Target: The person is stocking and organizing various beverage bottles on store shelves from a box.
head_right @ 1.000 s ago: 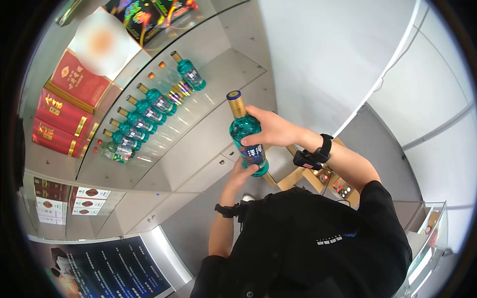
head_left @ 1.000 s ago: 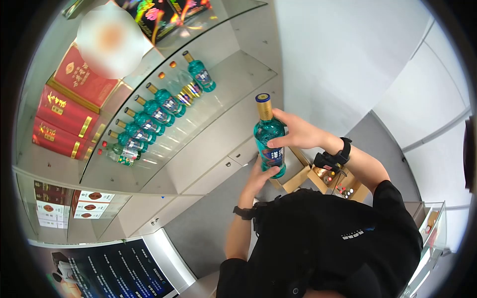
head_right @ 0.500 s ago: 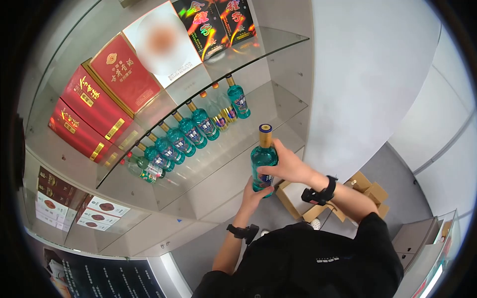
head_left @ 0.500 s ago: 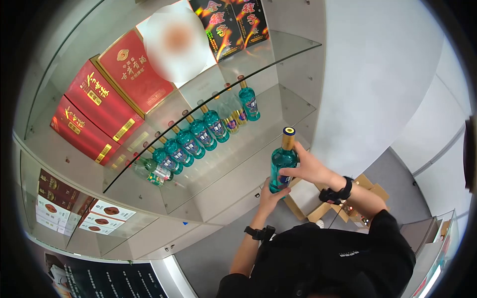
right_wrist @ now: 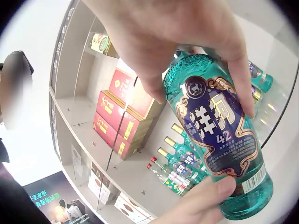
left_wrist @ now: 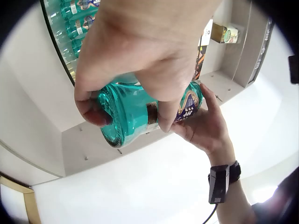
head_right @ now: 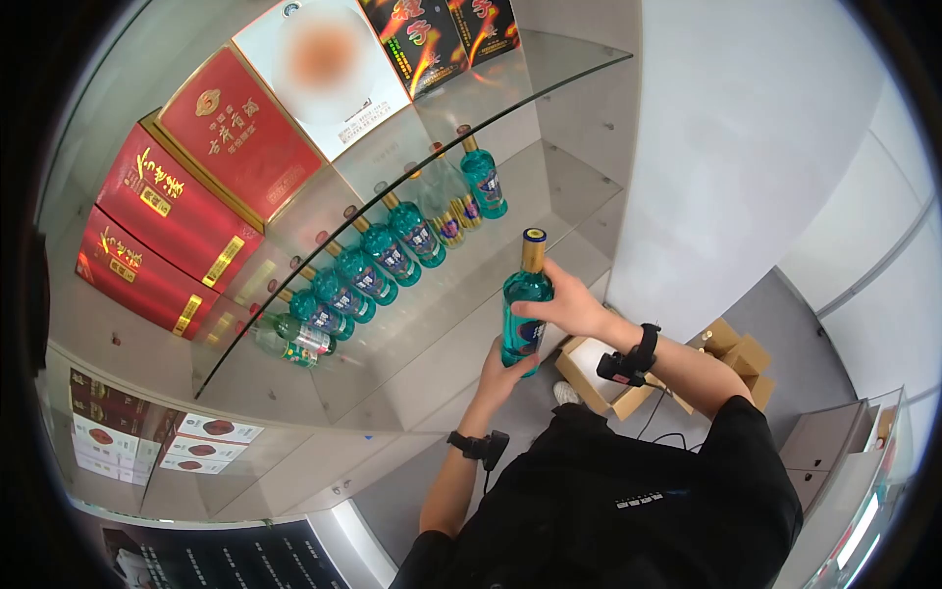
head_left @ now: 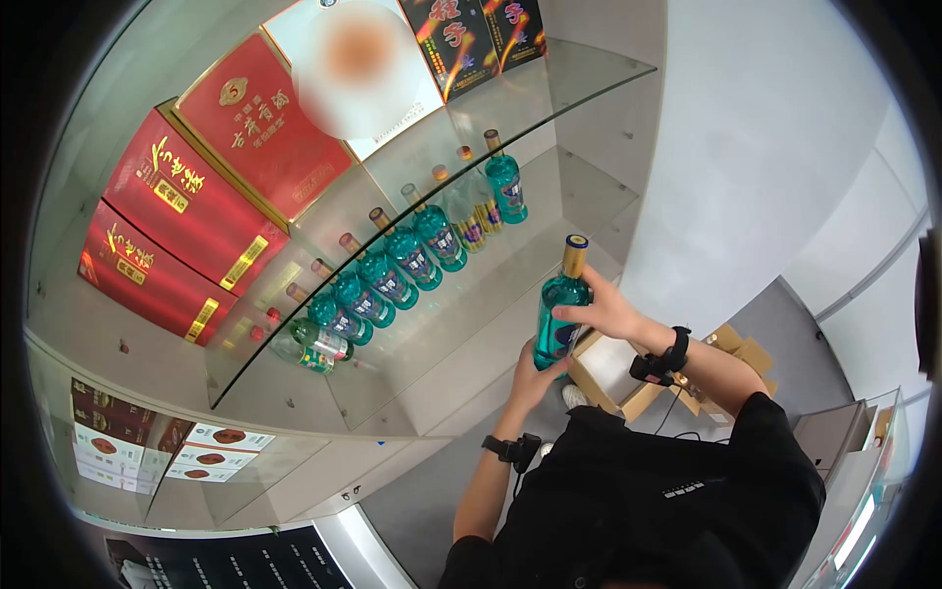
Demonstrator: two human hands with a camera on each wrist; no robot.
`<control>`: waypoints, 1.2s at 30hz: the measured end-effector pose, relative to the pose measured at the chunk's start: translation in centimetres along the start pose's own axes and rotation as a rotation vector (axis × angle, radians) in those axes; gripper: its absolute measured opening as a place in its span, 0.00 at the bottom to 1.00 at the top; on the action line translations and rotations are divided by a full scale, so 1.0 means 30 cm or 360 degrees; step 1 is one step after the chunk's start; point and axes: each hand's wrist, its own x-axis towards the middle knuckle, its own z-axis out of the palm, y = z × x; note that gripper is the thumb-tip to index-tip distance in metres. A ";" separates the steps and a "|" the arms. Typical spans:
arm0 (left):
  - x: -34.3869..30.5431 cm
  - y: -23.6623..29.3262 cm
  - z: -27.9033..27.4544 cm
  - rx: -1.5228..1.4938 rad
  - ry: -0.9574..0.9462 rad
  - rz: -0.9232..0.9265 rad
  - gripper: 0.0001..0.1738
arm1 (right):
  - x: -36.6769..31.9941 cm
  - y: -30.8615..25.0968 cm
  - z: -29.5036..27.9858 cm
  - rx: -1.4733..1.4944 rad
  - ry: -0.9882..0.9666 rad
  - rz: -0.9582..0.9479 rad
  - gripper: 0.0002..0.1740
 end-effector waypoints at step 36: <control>0.796 -0.148 -0.237 -0.0134 0.0161 -0.0691 0.19 | 1.115 0.342 -0.447 -0.0112 -0.0085 -0.0642 0.31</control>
